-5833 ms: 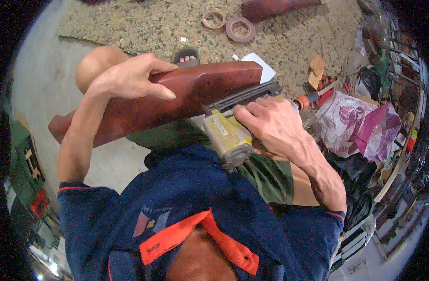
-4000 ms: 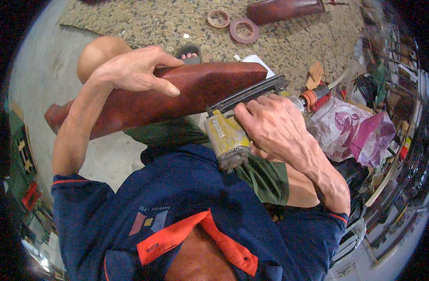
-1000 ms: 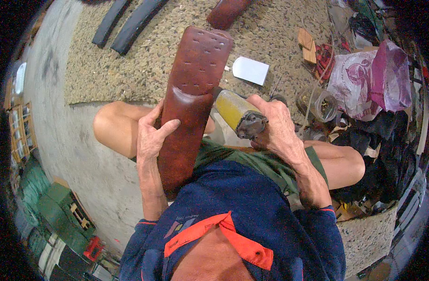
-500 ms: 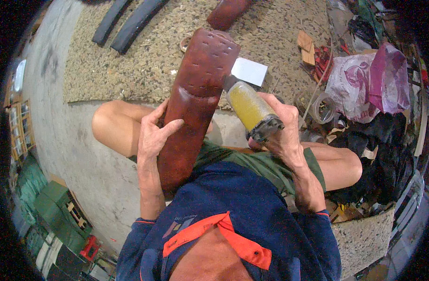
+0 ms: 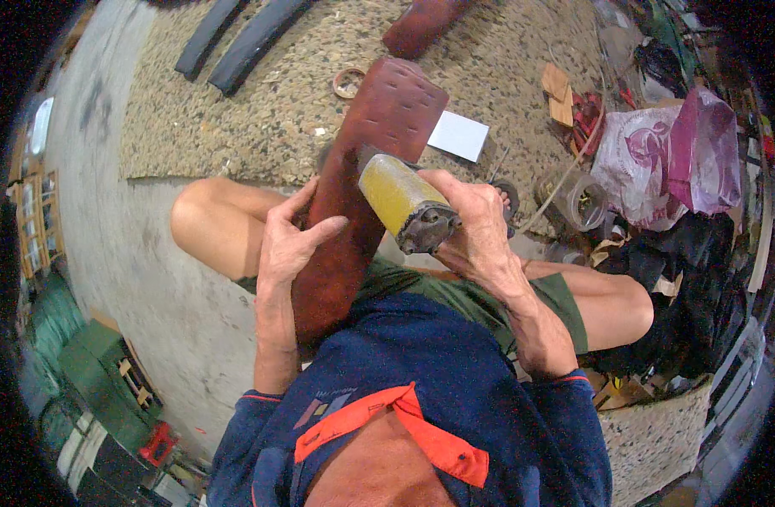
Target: The person sits on the floor and assembles a reddish-brown wooden furniture leg. They align a white template, use a red clamp to secure it, apply red tape, and use a staple gun to fasten the template to the leg.
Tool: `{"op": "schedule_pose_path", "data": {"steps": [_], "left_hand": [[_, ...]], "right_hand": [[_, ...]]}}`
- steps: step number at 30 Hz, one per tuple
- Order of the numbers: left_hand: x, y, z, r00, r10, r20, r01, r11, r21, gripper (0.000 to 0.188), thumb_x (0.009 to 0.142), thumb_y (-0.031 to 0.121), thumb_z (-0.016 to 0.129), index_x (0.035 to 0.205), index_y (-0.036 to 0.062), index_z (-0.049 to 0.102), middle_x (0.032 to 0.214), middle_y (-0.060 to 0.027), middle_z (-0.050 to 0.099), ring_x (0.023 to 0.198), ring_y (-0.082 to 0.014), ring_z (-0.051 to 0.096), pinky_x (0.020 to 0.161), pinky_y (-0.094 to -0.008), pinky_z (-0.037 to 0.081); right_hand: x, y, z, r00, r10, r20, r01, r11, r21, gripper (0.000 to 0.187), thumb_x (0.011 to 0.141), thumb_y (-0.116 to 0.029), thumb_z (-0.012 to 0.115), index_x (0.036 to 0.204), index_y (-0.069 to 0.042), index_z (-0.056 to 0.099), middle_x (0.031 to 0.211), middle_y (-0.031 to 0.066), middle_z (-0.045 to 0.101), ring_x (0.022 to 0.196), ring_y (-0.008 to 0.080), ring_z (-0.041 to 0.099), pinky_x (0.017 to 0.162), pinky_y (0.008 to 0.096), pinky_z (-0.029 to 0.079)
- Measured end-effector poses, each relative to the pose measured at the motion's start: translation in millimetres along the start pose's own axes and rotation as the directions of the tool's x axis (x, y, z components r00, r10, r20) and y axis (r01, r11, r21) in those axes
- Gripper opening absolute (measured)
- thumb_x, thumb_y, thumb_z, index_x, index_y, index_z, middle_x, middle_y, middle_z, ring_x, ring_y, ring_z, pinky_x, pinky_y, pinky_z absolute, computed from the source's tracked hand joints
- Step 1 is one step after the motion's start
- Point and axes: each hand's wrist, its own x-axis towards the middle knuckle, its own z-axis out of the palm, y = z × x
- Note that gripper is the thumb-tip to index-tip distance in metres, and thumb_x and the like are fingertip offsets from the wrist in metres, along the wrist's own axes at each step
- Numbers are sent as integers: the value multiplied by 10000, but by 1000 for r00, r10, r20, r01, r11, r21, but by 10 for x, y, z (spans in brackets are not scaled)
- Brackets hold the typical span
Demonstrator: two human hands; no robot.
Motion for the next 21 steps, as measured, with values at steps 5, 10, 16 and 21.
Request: {"op": "schedule_pose_path", "data": {"steps": [5, 10, 16, 21], "left_hand": [[8, -2, -8, 1000, -8, 10, 9, 1000, -22, 713, 823, 107, 901, 1444, -64, 597, 1239, -115, 748, 1074, -131, 694, 964, -315, 576], [12, 12, -22, 1000, 24, 15, -24, 1000, 2, 695, 815, 110, 902, 1428, -54, 617, 1207, -105, 762, 1063, -118, 694, 957, -314, 577], [13, 44, -33, 999, -9, 49, 7, 999, 32, 740, 822, 78, 884, 1466, -88, 560, 1324, -142, 707, 1180, -162, 663, 1045, -331, 535], [16, 1, -26, 999, 40, 21, -42, 994, 104, 705, 813, 112, 902, 1431, -63, 612, 1232, -115, 754, 1074, -122, 691, 968, -314, 573]], "right_hand": [[52, -4, 69, 996, -65, -53, 64, 998, -11, 440, 735, -18, 780, 1168, -14, 702, 794, 132, 710, 674, 211, 719, 673, 332, 570], [50, 0, 61, 999, 33, 3, -33, 999, -26, 471, 759, -78, 826, 1210, -47, 695, 942, 218, 766, 887, 378, 773, 770, 432, 601], [63, -44, 33, 997, 68, 22, -67, 997, -44, 466, 750, -61, 816, 1199, -56, 694, 909, 219, 757, 871, 404, 759, 743, 450, 593], [66, -74, -56, 977, 177, 117, -176, 984, -19, 447, 720, -76, 823, 1143, -94, 680, 892, 229, 741, 883, 442, 738, 748, 477, 585]]}}
